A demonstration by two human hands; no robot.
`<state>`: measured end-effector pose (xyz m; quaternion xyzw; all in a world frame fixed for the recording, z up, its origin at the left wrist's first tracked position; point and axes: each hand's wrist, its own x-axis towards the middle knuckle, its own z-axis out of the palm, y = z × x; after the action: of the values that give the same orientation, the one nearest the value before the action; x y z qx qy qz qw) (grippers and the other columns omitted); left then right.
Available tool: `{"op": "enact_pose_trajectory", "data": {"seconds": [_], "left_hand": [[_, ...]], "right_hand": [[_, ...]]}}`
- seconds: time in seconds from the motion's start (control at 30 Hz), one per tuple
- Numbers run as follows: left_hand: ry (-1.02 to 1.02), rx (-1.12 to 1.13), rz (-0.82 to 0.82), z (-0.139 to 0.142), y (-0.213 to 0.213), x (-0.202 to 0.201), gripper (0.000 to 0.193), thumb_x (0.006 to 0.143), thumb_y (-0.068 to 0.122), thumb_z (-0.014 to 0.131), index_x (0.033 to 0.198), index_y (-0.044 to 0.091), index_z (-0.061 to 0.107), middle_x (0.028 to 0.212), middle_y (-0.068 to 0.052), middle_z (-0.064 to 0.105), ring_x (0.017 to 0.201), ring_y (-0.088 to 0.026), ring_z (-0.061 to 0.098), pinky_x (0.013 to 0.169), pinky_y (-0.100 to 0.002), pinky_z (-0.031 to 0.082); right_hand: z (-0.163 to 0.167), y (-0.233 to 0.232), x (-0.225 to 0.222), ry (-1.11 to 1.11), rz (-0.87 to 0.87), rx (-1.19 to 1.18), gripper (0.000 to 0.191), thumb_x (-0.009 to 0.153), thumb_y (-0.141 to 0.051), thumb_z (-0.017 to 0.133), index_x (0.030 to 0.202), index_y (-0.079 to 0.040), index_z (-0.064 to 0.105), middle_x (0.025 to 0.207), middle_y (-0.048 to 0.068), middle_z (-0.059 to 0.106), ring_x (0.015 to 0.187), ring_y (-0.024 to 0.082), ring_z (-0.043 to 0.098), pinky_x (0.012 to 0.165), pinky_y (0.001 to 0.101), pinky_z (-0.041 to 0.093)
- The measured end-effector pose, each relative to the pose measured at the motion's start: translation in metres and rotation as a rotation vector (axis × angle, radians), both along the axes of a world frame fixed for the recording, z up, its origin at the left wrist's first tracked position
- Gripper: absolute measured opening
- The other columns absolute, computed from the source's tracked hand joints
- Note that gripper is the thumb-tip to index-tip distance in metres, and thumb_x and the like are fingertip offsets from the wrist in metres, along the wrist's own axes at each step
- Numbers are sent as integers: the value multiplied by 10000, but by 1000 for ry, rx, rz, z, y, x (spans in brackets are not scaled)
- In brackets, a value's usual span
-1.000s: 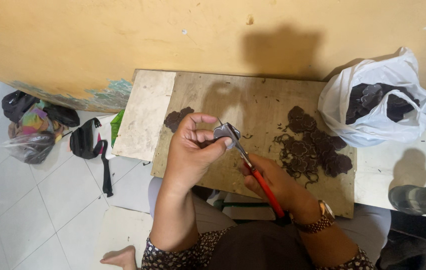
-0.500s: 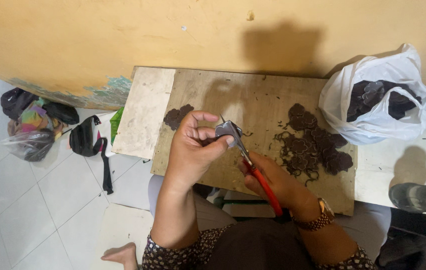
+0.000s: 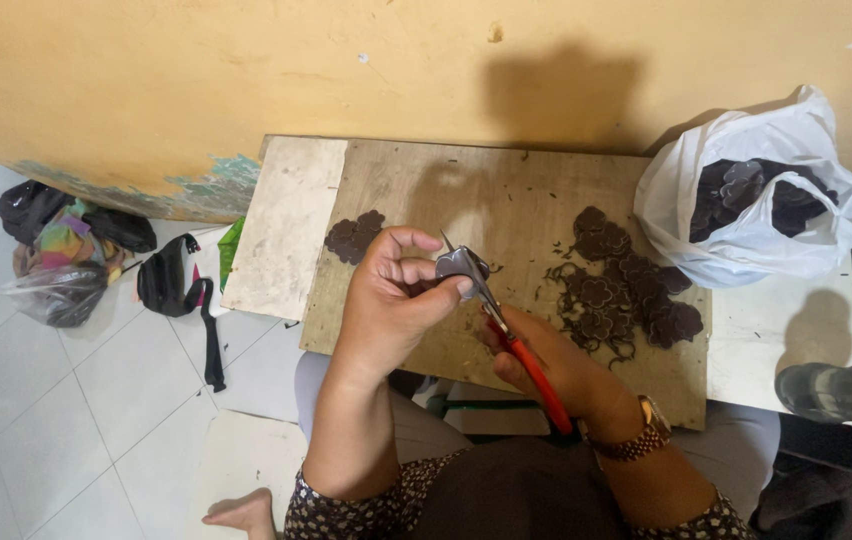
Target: The person uses red-handled scissors to trim the edges of dark brown, flower-shaped fabric pieces. They hold each piece in the left hand and cut along the perimeter with the right hand, then place the finished pieces on the table.
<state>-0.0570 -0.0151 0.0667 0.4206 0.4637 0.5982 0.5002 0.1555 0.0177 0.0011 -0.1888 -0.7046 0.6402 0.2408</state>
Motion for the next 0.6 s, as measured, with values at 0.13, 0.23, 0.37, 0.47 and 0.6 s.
{"op": "enact_pose_trajectory", "data": {"seconds": [0.13,0.23,0.37,0.47,0.6], "left_hand": [[-29,24,-7,-5,0,0,334,890,-105,722,1134,24,535,911,-109,763,816,-97,706,694,-219,554],[-51,40,-29,-8,2,1,304,900,-110,716,1109,27,542,950,-116,760,869,-118,723,761,-239,579],[-70,26,-57,-9,1,-1,295,901,-107,713,1098,32,544,942,-116,757,862,-126,723,768,-254,587],[-61,4,-80,-10,0,-3,263,910,-103,711,1072,30,553,929,-109,751,849,-125,718,760,-258,588],[-32,44,-91,-15,3,-2,213,928,-91,694,1048,34,569,958,-90,747,873,-114,713,789,-243,581]], "right_hand": [[-3,1,0,0,-21,13,494,973,-560,571,1061,-77,513,854,-3,451,764,128,436,668,290,428],[-4,1,2,-12,-29,-11,539,992,-595,586,1037,-64,506,871,7,466,782,133,443,684,292,438],[-4,-2,4,18,30,-102,618,940,-629,582,1162,-56,511,940,3,479,797,124,452,691,284,449],[-5,-1,2,0,38,-62,649,942,-657,553,1182,-55,515,938,4,478,809,120,451,705,278,445],[-5,-2,0,0,-6,-37,708,935,-683,539,1266,-60,476,937,3,489,818,119,450,723,279,443]]}}
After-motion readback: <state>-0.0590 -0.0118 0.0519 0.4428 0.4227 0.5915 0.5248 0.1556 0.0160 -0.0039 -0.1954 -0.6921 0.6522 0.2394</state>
